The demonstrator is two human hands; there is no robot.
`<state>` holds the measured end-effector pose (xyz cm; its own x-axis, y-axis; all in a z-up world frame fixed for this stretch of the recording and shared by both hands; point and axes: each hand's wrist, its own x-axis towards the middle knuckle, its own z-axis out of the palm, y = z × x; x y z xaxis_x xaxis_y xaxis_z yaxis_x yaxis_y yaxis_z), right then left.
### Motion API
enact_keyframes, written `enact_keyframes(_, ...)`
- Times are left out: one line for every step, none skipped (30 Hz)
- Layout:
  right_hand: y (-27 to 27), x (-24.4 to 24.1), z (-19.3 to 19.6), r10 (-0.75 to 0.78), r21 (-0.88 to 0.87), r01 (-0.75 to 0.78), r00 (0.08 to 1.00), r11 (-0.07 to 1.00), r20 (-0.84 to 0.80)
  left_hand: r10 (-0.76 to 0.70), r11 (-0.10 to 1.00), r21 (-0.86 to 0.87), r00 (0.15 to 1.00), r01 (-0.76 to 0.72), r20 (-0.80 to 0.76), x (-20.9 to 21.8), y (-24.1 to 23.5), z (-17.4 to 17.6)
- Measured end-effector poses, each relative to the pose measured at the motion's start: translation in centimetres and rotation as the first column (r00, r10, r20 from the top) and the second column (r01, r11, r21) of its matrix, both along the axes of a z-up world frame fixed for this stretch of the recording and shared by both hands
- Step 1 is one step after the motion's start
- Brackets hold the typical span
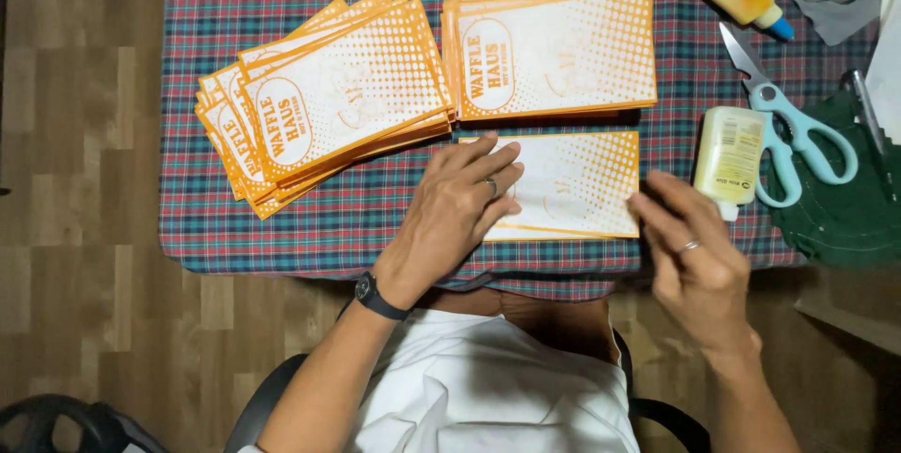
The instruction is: Applying liquid glue to the edges of paper bag templates and folding them to assemble the bags.
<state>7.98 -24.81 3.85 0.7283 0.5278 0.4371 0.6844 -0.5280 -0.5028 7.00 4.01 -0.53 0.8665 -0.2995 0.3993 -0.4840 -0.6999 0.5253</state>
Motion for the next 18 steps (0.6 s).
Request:
enact_keyframes(-0.2, -0.2, 0.0, -0.003, 0.001, 0.003, 1.000, 1.000, -0.003, -0.003, 1.000, 0.001, 1.000, 0.003, -0.003, 0.1, -0.2, -0.1)
enact_keyframes(-0.4, -0.2, 0.0, -0.069, 0.012, 0.069, 0.998, 0.998, -0.003, 0.029, 0.996, -0.087, 1.000, -0.029, -0.005, 0.2, -0.3, -0.3)
enact_keyframes(-0.5, -0.2, 0.0, -0.134, 0.024, 0.135, 0.991, 0.991, -0.004, 0.060, 0.983, -0.174, 0.998, -0.061, -0.009, 0.4, -0.4, -0.3)
enact_keyframes(-0.6, -0.1, -0.5, -0.137, 0.024, 0.137, 0.991, 0.990, -0.004, 0.058, 0.983, -0.174, 0.998, -0.059, -0.009, 0.6, -0.6, 0.1)
enact_keyframes(-0.6, -0.1, -1.0, -0.152, 0.057, 0.150, 0.988, 0.987, 0.021, 0.084, 0.977, -0.191, 0.995, -0.094, -0.056, 0.9, -0.7, 0.5)
enact_keyframes(-0.7, 0.0, -1.4, -0.166, 0.090, 0.161, 0.985, 0.983, 0.044, 0.111, 0.970, -0.207, 0.988, -0.131, -0.103, 1.1, -0.7, 1.0)
enact_keyframes(-1.0, 0.4, -2.2, -0.166, 0.091, 0.161, 0.985, 0.983, 0.045, 0.111, 0.970, -0.206, 0.989, -0.130, -0.103, 1.2, -0.8, 1.0)
enact_keyframes(-1.3, 0.8, -3.0, -0.073, 0.060, 0.070, 0.995, 0.996, 0.062, 0.121, 0.964, -0.218, 0.980, -0.153, -0.156, 1.3, -0.8, 1.1)
enact_keyframes(-1.6, 1.3, -3.8, 0.020, 0.028, -0.022, 0.997, 0.999, 0.077, 0.129, 0.957, -0.229, 0.969, -0.177, -0.209, 1.4, -0.7, 1.2)
enact_keyframes(-0.9, 1.6, -3.7, 0.023, 0.031, -0.025, 0.997, 0.999, 0.079, 0.132, 0.957, -0.227, 0.969, -0.179, -0.207, 1.4, -0.6, 1.5)
enact_keyframes(-0.3, 1.8, -3.7, 0.037, -0.052, -0.034, 0.997, 0.998, 0.072, 0.122, 0.956, -0.237, 0.968, -0.174, -0.218, 1.4, -0.5, 1.7)
enact_keyframes(0.2, 2.0, -3.6, 0.049, -0.135, -0.040, 0.997, 0.990, 0.064, 0.109, 0.954, -0.248, 0.967, -0.166, -0.229, 1.4, -0.4, 2.0)
enact_keyframes(0.1, 2.1, -3.8, 0.051, -0.134, -0.041, 0.997, 0.990, 0.065, 0.111, 0.955, -0.247, 0.967, -0.167, -0.228, 0.7, -1.1, 2.7)
enact_keyframes(0.0, 2.3, -4.1, 0.043, -0.191, -0.024, 0.995, 0.981, 0.092, 0.173, 0.959, -0.233, 0.984, -0.160, 0.035, 0.2, -1.9, 3.4)
enact_keyframes(-0.2, 2.5, -4.3, 0.036, -0.247, -0.005, 0.992, 0.969, 0.120, 0.218, 0.963, -0.219, 0.930, -0.157, 0.295, -0.3, -2.6, 4.1)
enact_keyframes(-0.6, 3.0, -4.6, 0.031, -0.248, 0.000, 0.992, 0.969, 0.118, 0.213, 0.964, -0.219, 0.932, -0.152, 0.294, -1.4, -4.4, 5.2)
enact_keyframes(-1.0, 3.4, -4.9, 0.051, -0.219, -0.032, 0.995, 0.975, 0.081, 0.198, 0.950, -0.304, 0.895, -0.075, 0.399, -2.5, -6.1, 6.2)
enact_keyframes(-1.5, 3.9, -5.2, 0.073, -0.191, -0.063, 0.996, 0.980, 0.047, 0.195, 0.926, -0.379, 0.843, 0.011, 0.501, -3.6, -7.8, 7.3)
